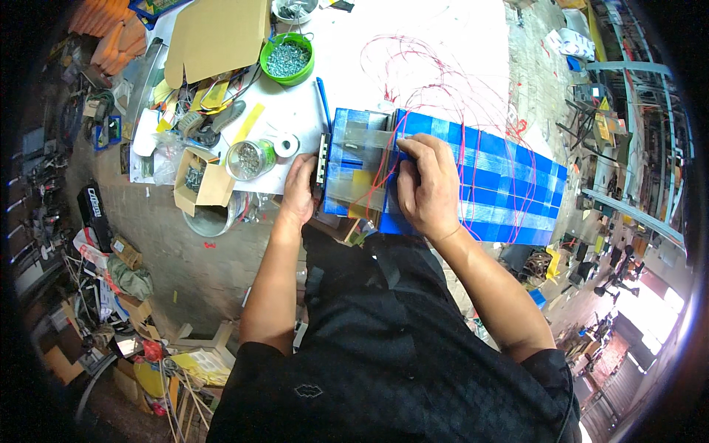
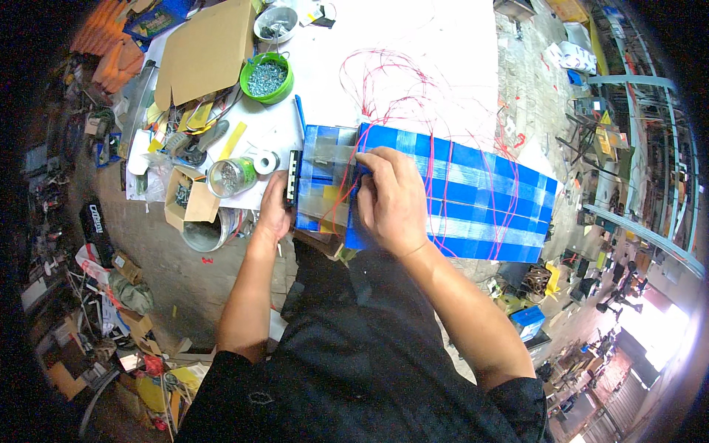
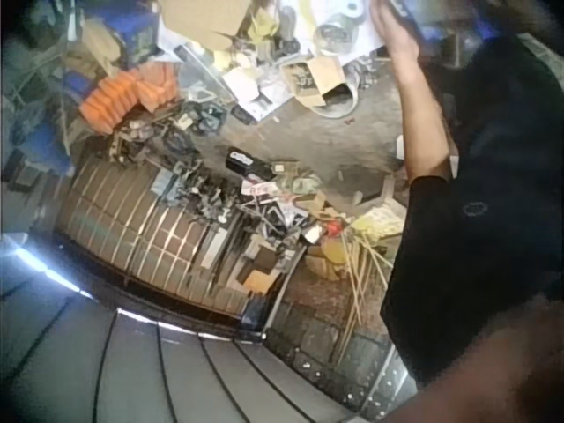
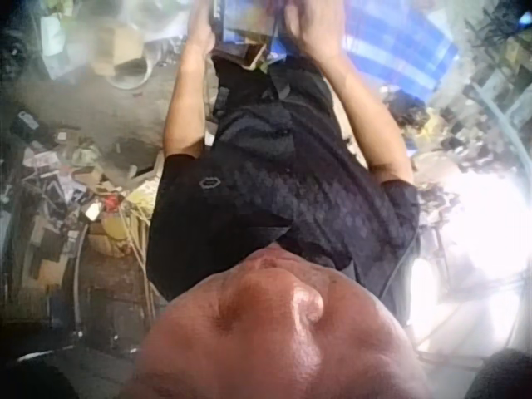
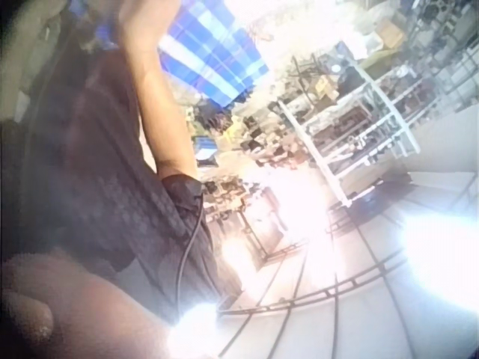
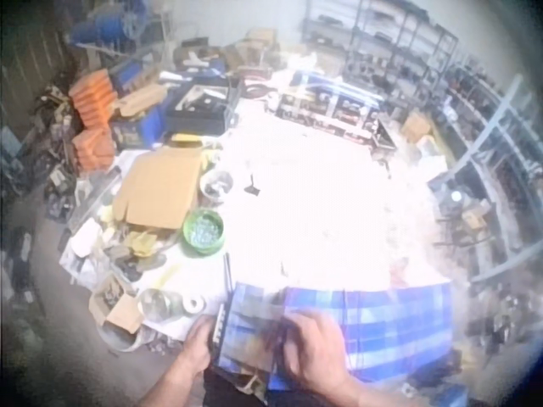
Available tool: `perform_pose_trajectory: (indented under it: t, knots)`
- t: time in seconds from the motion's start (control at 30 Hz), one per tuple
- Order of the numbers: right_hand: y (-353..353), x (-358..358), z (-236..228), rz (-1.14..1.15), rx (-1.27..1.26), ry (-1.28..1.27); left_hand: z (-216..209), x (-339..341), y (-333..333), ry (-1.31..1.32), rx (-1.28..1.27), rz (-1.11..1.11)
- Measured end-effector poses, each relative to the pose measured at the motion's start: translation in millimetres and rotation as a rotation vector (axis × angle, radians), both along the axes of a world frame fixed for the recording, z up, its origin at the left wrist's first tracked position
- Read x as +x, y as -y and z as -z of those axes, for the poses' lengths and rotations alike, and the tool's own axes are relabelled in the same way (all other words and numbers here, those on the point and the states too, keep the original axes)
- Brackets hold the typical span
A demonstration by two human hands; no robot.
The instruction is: The person assembles a battery pack by connecting red wires to multiple battery cells, securing them with blue tape, and attaching a black electronic module. The person handles the battery pack and wires throughout the process.
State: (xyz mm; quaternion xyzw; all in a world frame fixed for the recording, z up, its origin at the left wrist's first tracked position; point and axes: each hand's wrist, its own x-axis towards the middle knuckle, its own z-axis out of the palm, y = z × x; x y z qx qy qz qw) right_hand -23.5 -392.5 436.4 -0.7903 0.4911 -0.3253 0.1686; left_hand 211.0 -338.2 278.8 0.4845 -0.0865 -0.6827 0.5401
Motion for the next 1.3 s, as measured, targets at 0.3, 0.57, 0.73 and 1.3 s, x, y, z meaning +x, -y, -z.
perform_pose_trajectory:
  t: [0.3,0.57,0.73,1.3]
  knots:
    - [1,0,-2,-0.001,0.015,0.008,-4,-9,-5,0.001,-0.010,-0.024]
    - [1,-2,0,-0.007,0.017,0.005,-7,-4,2,-0.020,0.012,0.045]
    - [1,-2,0,-0.011,0.019,0.007,-8,-4,5,-0.041,0.029,0.037]
    - [0,1,-6,0.003,0.077,-0.009,17,16,-1,-0.122,0.021,0.156]
